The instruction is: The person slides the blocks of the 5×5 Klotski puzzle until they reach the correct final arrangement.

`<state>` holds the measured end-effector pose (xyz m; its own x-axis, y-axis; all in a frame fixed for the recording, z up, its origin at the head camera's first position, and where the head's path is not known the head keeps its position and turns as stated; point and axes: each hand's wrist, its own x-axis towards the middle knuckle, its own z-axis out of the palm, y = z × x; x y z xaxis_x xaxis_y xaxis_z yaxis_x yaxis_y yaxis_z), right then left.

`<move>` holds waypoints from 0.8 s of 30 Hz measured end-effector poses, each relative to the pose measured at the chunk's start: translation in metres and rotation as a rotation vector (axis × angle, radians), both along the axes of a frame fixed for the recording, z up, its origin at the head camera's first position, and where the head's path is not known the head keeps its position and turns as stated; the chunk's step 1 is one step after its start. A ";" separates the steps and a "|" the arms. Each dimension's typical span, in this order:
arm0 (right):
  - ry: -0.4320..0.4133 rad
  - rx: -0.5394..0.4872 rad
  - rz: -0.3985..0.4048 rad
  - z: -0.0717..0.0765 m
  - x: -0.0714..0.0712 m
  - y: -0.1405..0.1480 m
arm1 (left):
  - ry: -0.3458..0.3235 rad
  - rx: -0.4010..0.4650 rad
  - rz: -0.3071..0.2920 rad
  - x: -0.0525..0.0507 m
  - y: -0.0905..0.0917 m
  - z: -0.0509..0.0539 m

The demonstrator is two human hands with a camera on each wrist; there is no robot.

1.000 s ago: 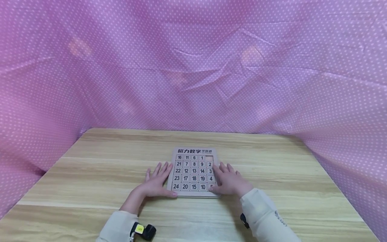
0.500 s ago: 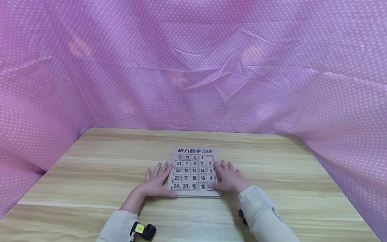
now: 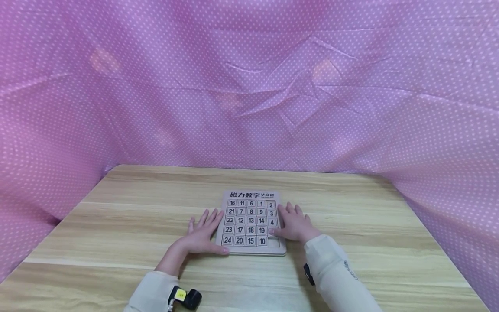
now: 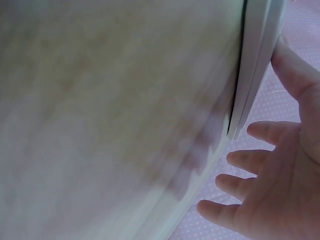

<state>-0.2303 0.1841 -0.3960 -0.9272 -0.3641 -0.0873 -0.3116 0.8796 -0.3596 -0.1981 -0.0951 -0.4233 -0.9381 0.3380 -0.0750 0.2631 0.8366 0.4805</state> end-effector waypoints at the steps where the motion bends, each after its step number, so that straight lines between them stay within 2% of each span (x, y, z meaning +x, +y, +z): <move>1: 0.003 0.001 -0.001 0.000 -0.001 0.000 | -0.001 0.000 -0.001 0.000 0.000 0.000; 11: 0.005 0.007 -0.013 0.001 -0.003 -0.001 | -0.006 -0.002 0.002 -0.001 -0.001 0.001; 17: 0.046 0.029 0.025 0.002 -0.001 -0.003 | -0.008 0.004 0.000 -0.001 -0.001 0.001; 24: 0.083 0.007 0.088 0.003 0.006 -0.017 | -0.005 -0.007 -0.003 -0.001 -0.003 0.002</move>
